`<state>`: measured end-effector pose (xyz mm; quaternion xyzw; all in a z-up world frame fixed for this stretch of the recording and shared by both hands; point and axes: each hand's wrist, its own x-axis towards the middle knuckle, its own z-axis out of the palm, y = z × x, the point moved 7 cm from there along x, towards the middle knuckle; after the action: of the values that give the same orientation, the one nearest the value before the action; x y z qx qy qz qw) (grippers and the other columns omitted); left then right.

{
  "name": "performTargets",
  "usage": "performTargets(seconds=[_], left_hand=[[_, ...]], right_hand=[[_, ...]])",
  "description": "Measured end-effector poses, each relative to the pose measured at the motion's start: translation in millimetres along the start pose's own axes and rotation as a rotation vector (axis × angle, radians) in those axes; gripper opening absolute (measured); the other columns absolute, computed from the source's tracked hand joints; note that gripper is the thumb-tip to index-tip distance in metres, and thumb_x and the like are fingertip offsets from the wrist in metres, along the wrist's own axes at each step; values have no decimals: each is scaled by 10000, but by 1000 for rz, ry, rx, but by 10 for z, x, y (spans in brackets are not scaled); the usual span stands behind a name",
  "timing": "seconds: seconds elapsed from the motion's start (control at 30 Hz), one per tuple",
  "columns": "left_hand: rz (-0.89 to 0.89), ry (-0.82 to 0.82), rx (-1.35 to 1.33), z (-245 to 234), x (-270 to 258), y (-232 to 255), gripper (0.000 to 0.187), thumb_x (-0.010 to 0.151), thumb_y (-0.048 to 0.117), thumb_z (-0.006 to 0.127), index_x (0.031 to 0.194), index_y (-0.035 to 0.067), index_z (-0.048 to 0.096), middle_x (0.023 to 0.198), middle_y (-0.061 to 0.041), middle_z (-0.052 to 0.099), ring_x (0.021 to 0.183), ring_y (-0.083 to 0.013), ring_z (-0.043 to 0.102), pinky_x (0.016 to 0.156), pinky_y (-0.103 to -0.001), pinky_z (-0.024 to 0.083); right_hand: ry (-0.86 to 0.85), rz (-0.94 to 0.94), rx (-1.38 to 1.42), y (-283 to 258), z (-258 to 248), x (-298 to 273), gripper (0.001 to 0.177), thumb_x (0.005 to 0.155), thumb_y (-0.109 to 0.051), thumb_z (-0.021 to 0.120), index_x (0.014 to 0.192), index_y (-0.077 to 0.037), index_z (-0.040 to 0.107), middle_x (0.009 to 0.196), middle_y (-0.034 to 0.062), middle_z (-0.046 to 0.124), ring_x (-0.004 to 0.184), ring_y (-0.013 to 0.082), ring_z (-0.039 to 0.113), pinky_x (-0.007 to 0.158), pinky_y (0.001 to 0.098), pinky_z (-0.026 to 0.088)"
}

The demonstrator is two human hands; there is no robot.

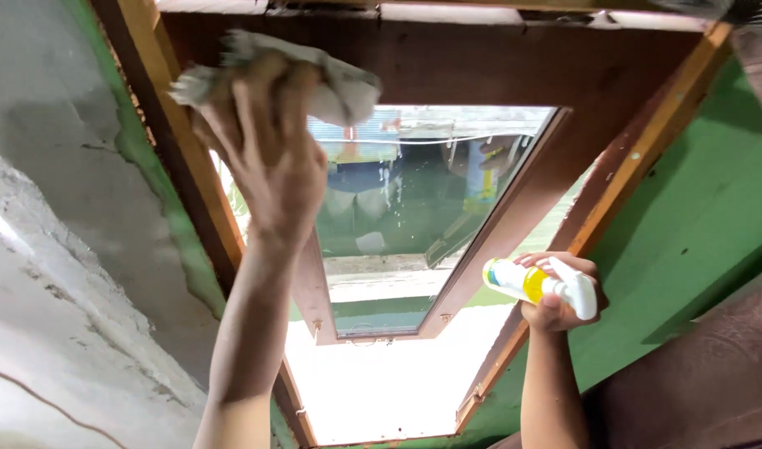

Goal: The person sprays a yellow cleaning solution onto a small rectangular window and wipes the glass with a cloth. They repeatedly spray and wipe different sections of the window and the surrounding wooden frame, working from the center outward.

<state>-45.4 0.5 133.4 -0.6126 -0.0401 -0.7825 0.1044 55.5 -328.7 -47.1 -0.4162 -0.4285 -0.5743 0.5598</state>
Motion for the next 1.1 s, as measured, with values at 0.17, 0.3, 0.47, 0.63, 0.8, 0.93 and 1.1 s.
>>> performTargets(seconds=[0.17, 0.3, 0.47, 0.63, 0.8, 0.93, 1.1], left_hand=[[23, 71, -150, -236, 176, 124, 192, 1082, 48, 460, 1113, 105, 640, 1107, -90, 597, 1030, -280, 526, 891, -442, 471], [-13, 150, -229, -266, 205, 170, 258, 1105, 81, 396, 1079, 102, 652, 1111, -85, 559, 1038, -291, 507, 883, -465, 466], [4, 103, -274, -29, 154, 477, 81, 1047, 185, 650, 1080, 175, 723, 1123, -45, 651, 1054, -279, 522, 912, -419, 413], [154, 21, -418, 261, 87, 1341, 159, 1038, 81, 678, 1155, 178, 722, 1236, -31, 610, 1144, -300, 560, 934, -442, 484], [425, -82, -346, 623, -14, 2304, 268, 1054, 341, 706, 1316, 387, 677, 1328, 100, 535, 1124, -171, 523, 797, -332, 396], [461, 29, -402, 561, 44, 2341, 366, 971, 463, 899, 1275, 351, 727, 1316, 78, 569, 1101, -180, 541, 929, -374, 470], [312, -74, -431, 788, -320, 1815, 480, 944, 122, 865, 1350, 284, 667, 1516, -19, 393, 1314, -337, 484, 990, -557, 543]], right_hand=[[-29, -56, -71, -38, 27, 41, 452, 1043, -407, 530, 975, 39, 493, 860, 183, 557, 622, 290, 655, 553, 417, 609], [-53, -43, -53, -60, 31, 53, 449, 1055, -405, 522, 993, 38, 483, 886, 188, 547, 626, 288, 654, 561, 420, 617], [-43, -33, -20, -72, 32, 63, 452, 1053, -420, 538, 980, 23, 489, 884, 181, 541, 624, 281, 653, 552, 426, 627], [-1, -30, 10, -96, 27, 98, 474, 1040, -443, 567, 950, 18, 503, 865, 179, 542, 608, 287, 654, 519, 419, 617], [-16, -28, 21, -28, -11, 45, 482, 1042, -455, 579, 980, 20, 520, 916, 165, 568, 633, 271, 669, 546, 413, 638], [-56, 5, -5, -1, -9, 13, 484, 1050, -441, 555, 1011, 39, 504, 955, 145, 570, 657, 266, 682, 608, 410, 652], [-54, -70, -73, -108, 56, 102, 411, 1045, -365, 527, 957, 36, 508, 873, 177, 570, 589, 288, 671, 533, 405, 623]])
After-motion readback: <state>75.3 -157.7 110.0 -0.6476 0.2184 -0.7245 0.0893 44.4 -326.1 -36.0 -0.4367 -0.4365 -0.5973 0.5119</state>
